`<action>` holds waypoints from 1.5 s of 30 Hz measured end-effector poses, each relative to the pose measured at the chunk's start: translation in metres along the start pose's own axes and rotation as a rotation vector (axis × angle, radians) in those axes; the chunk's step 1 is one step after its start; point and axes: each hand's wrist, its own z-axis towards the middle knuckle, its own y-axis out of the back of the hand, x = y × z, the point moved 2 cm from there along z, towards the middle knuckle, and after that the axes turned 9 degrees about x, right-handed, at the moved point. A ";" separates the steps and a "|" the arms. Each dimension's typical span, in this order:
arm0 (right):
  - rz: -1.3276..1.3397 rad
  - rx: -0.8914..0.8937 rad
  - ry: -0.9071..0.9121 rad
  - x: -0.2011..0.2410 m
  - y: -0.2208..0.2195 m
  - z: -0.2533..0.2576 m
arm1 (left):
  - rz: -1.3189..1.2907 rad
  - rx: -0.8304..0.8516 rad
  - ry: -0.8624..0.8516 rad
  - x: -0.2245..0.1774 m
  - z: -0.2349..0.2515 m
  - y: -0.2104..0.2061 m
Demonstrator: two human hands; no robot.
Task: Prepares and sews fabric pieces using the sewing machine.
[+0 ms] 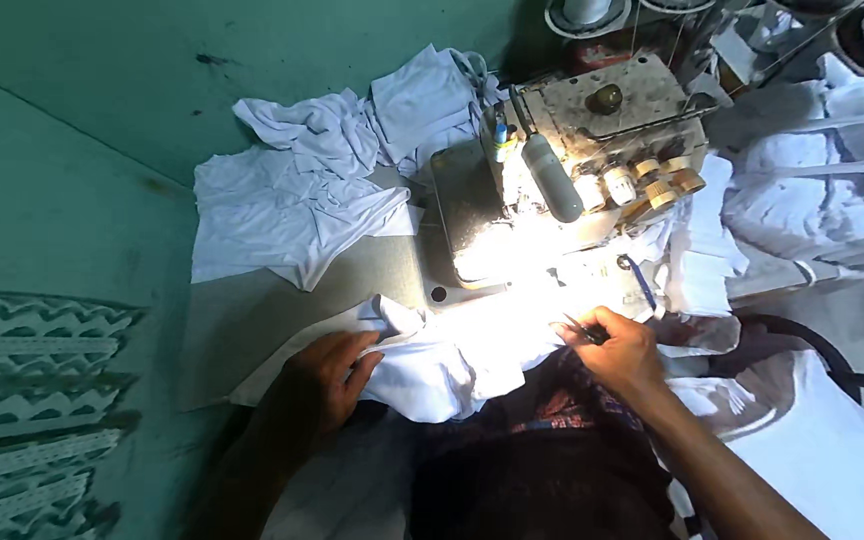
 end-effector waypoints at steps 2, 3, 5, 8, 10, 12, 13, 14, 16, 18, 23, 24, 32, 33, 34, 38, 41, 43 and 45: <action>0.007 -0.026 -0.011 0.002 0.000 0.000 | -0.029 0.028 0.025 0.000 0.009 0.003; 0.013 -0.037 -0.023 0.003 0.000 0.000 | -0.116 0.016 0.046 0.002 0.016 0.006; 0.053 -0.041 -0.054 0.004 -0.002 -0.001 | -0.434 -0.047 0.114 0.005 0.032 0.011; 0.135 -0.033 -0.073 0.010 -0.009 -0.003 | -0.975 -0.306 0.249 -0.010 0.076 0.009; 0.170 -0.044 -0.042 0.019 -0.014 -0.005 | -1.134 -0.423 0.340 -0.030 0.113 0.014; 0.182 -0.056 -0.019 0.031 -0.015 -0.005 | -1.046 -0.477 0.291 -0.043 0.145 0.027; 0.188 -0.058 -0.016 0.036 -0.014 -0.005 | -0.928 -0.498 0.224 -0.048 0.160 0.035; 0.200 -0.053 -0.016 0.041 -0.013 -0.005 | -0.795 -0.523 0.144 -0.053 0.175 0.043; 0.217 -0.046 -0.014 0.049 -0.009 -0.004 | -0.483 -0.503 0.035 -0.063 0.196 0.056; 0.222 -0.066 -0.001 0.056 -0.007 -0.002 | -0.182 -0.435 -0.027 -0.071 0.209 0.063; 0.248 -0.072 0.038 0.064 -0.003 0.000 | 0.168 -0.326 -0.083 -0.083 0.225 0.069; 0.251 -0.063 0.035 0.064 -0.003 0.000 | 0.199 -0.318 -0.096 -0.084 0.226 0.070; 0.422 -0.169 0.100 0.068 0.012 0.003 | 0.106 -0.391 -0.166 -0.088 0.202 0.074; 0.467 -0.193 0.146 0.073 0.017 0.007 | 0.056 -0.389 -0.162 -0.088 0.194 0.076; 0.504 -0.205 0.188 0.080 0.023 0.014 | -0.007 -0.385 -0.159 -0.089 0.186 0.076; 0.626 -0.015 0.153 0.124 0.040 0.043 | -0.437 -0.242 -0.142 -0.094 0.151 0.078; 0.753 0.249 0.199 0.149 0.041 0.064 | -0.697 -0.142 -0.150 -0.092 0.124 0.083; 0.786 0.389 0.259 0.164 0.048 0.069 | -0.786 -0.046 -0.150 -0.080 0.108 0.089; 0.753 0.459 0.318 0.179 0.057 0.072 | -0.803 0.180 -0.130 -0.062 0.090 0.095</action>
